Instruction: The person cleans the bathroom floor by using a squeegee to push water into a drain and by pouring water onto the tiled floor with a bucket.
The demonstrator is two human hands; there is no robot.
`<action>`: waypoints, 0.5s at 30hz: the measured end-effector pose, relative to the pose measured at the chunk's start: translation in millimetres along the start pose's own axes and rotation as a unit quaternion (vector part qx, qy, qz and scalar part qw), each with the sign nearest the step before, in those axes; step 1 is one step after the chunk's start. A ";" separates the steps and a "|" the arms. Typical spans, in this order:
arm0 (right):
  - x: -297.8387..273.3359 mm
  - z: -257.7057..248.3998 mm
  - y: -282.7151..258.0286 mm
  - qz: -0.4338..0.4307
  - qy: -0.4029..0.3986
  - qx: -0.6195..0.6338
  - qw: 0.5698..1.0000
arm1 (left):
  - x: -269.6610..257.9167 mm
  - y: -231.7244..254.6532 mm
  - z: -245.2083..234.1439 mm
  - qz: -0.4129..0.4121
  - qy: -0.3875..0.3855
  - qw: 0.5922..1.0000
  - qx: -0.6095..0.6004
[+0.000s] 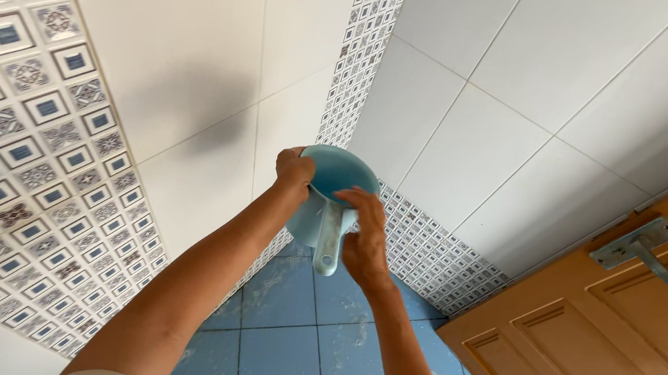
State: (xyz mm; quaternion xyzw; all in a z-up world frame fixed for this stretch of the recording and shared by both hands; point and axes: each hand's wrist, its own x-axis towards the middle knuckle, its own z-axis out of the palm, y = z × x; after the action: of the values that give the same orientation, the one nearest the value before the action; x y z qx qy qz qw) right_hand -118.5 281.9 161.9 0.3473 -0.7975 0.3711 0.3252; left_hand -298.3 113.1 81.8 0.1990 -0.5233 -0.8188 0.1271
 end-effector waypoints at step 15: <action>44.6 110.0 291.2 0.482 0.166 0.482 0.713 | 23.1 50.9 134.1 0.317 0.046 0.854 0.410</action>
State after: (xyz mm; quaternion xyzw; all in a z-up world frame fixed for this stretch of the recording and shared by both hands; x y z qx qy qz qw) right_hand -403.2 318.8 33.5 -0.0419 -0.5031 0.8630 0.0184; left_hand -380.4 190.2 173.6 0.0937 -0.8396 -0.4356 0.3107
